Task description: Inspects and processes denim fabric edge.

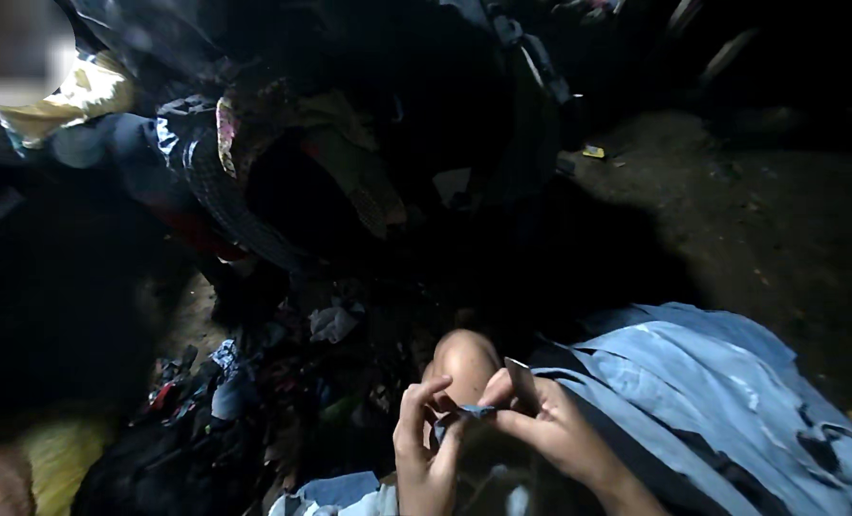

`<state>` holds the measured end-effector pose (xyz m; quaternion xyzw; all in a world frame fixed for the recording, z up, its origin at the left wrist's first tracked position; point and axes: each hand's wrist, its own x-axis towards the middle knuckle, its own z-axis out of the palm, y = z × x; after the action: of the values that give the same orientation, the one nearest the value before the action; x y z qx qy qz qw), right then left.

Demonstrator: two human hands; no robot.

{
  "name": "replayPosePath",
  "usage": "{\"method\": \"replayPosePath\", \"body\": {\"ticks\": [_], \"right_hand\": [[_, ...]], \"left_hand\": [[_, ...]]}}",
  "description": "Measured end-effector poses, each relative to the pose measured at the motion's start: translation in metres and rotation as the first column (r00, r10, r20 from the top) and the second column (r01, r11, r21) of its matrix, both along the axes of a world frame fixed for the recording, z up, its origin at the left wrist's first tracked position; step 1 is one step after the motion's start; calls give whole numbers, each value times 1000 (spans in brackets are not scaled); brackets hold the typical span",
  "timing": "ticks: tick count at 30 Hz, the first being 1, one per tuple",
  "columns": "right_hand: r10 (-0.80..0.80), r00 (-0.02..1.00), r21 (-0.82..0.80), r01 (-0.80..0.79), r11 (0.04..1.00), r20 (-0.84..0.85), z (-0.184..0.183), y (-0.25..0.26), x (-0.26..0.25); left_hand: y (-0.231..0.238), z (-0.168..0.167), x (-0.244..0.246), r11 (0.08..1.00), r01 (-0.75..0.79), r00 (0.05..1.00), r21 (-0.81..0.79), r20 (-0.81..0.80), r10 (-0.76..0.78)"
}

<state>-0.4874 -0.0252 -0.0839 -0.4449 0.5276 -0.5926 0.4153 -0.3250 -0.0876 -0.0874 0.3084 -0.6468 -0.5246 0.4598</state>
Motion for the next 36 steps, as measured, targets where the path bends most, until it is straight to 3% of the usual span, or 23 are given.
{"method": "replayPosePath", "body": {"ticks": [5,10,15,19,24,27,31,34,36], "right_hand": [[-40,994,-1,40,999,-106,1,0,1],[-81,960,-102,55,993,-267,3,-2,-1],[-87,947,-152,41,988,-308,3,-3,1],[-59,942,-106,25,994,-330,6,2,-3],[34,938,132,13,991,-345,7,7,-13],[-7,963,221,69,973,-269,10,-2,-22],[172,965,437,-71,897,-197,15,-29,-37],[-39,949,282,131,950,-312,19,-38,-37],[-164,943,157,215,964,-288,21,-35,-33]], "left_hand": [[-4,2,-1,992,-24,997,-126,70,33],[-7,6,12,955,-74,983,-289,139,118],[-8,11,14,914,-140,972,-382,123,200],[-9,7,13,944,-100,975,-313,160,156],[2,4,3,968,106,893,-229,450,9],[5,4,2,969,62,894,-238,444,52],[4,5,6,983,55,908,-176,418,24],[6,14,4,1000,16,930,7,366,-18],[9,20,2,980,-27,954,197,299,-33]]}}
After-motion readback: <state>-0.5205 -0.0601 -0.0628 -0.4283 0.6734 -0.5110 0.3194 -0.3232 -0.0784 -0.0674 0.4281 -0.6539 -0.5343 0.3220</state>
